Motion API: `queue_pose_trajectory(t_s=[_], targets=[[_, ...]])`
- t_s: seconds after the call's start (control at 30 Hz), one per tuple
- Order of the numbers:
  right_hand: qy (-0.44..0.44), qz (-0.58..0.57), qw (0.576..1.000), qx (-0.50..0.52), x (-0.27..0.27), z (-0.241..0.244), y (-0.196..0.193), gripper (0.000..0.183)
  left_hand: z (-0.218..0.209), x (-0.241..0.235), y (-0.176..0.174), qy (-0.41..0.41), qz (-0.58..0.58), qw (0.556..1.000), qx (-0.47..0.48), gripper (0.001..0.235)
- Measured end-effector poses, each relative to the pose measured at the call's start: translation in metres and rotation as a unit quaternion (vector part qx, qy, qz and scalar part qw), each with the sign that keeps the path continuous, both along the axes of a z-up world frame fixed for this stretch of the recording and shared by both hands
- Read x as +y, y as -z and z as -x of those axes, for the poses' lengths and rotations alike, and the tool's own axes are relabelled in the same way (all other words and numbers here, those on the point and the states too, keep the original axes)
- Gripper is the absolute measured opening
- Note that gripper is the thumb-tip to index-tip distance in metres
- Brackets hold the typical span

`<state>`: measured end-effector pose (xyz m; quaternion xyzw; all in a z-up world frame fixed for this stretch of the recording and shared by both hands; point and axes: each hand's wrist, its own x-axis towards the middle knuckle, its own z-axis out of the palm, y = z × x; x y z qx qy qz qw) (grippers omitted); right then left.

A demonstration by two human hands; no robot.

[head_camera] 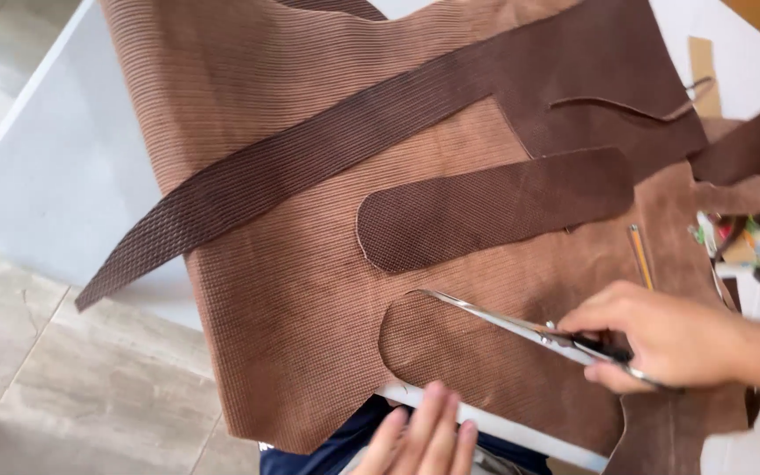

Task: The person marks a piece of leather with a pencil and then uses scissors to cut out a specific shape from the hide.

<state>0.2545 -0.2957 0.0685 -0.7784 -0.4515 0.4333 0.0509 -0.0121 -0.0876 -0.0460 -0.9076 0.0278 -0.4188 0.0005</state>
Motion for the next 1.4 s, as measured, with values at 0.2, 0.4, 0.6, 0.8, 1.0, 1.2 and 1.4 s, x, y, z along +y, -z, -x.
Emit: queue_pose_trajectory(t_s=[0.2, 0.4, 0.6, 0.8, 1.0, 1.2, 1.4], targets=[[-0.112, 0.165, 0.98, 0.001, 0.055, -0.061, -0.005, 0.015, -0.027, -0.019, -0.005, 0.12, 0.134, 0.976, 0.123, 0.035], [-0.179, 0.233, 0.955, -0.035, 0.069, -0.091, -0.009, 0.016, -0.034, -0.006, -0.003, 0.142, 0.002, 0.984, 0.109, 0.026], [-0.219, 0.215, 0.951, -0.029, 0.059, -0.115, 0.005, 0.016, -0.033, 0.011, -0.011, 0.151, 0.022, 0.984, 0.095, 0.019], [-0.226, 0.204, 0.951, 0.046, 0.09, -0.101, 0.007, 0.016, -0.023, 0.009, 0.016, 0.199, 0.07, 0.973, 0.092, 0.021], [-0.266, 0.202, 0.939, 0.087, 0.152, -0.083, 0.01, 0.021, -0.022, 0.012, 0.034, 0.253, 0.059, 0.957, 0.131, 0.036], [-0.343, 0.23, 0.908, 0.067, 0.185, -0.077, 0.012, 0.017, -0.022, 0.014, 0.036, 0.25, -0.045, 0.945, 0.204, 0.044], [-0.39, 0.255, 0.884, 0.042, 0.199, -0.076, 0.013, 0.021, -0.023, 0.007, 0.048, 0.255, -0.063, 0.948, 0.182, 0.047]])
